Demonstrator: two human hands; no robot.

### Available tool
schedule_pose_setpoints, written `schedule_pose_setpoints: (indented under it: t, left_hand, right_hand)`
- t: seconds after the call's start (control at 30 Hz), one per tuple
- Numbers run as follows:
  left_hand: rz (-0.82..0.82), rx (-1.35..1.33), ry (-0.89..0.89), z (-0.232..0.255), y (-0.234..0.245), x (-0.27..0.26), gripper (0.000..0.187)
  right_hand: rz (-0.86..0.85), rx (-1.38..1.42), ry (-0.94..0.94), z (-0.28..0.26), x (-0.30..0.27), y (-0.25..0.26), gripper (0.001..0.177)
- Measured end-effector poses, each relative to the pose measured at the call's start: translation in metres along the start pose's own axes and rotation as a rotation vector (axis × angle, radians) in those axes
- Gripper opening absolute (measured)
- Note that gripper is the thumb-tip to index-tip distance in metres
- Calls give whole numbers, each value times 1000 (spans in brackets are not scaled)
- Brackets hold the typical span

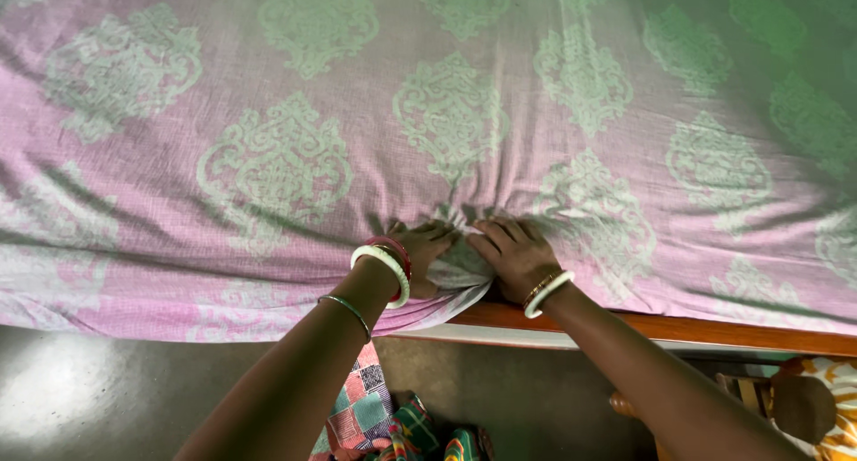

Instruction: The person spreads a patterned sheet over a mattress, smoothing it by hand and tucking the edges under the mattress along the sides and corners until the bed is made.

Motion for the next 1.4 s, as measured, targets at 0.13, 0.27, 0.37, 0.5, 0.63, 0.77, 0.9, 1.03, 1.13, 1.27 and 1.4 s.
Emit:
schedule_pose_setpoints:
  t: [0.13, 0.27, 0.37, 0.5, 0.63, 0.77, 0.9, 1.03, 1.13, 1.27, 1.4]
  left_hand:
    - [102, 10, 37, 8, 2, -15, 102]
    - [368, 202, 163, 10, 13, -26, 84]
    - [379, 160, 293, -3, 22, -33, 69]
    - [584, 265, 303, -12, 36, -29, 60]
    - [633, 208, 370, -19, 41, -24, 62]
    - [654, 130, 375, -24, 35, -22, 66]
    - [745, 260, 357, -21, 32, -27, 69]
    - [883, 176, -30, 5, 32, -58, 68]
    - [660, 15, -177, 18, 16, -76, 43]
    - [265, -364, 259, -3, -9, -77, 48]
    - [356, -452, 333, -29, -36, -56, 54]
  right_hand:
    - [231, -81, -83, -1, 3, 14, 70]
    - [440, 43, -63, 3, 7, 37, 52]
    - [389, -39, -123, 1, 7, 50, 66]
    - [92, 86, -248, -5, 20, 59, 87]
    - [111, 369, -62, -24, 33, 61, 105]
    - [153, 338, -67, -40, 54, 53, 90]
    - [13, 287, -318, -32, 70, 44, 62]
    - [86, 337, -475, -23, 71, 47, 35]
    - [45, 309, -478, -18, 78, 49, 49]
    - [33, 341, -507, -14, 81, 52, 55]
    - [28, 345, -525, -14, 83, 56, 44]
Point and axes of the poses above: each hand's wrist, its own x-axis towards the middle knuckle, its own y-axis out of the back of the hand, z = x × y, the point moved 3 cm from there along x, towards the middle knuckle, and after that the axes turned 8 degrees about z, right-handed, at the moved point
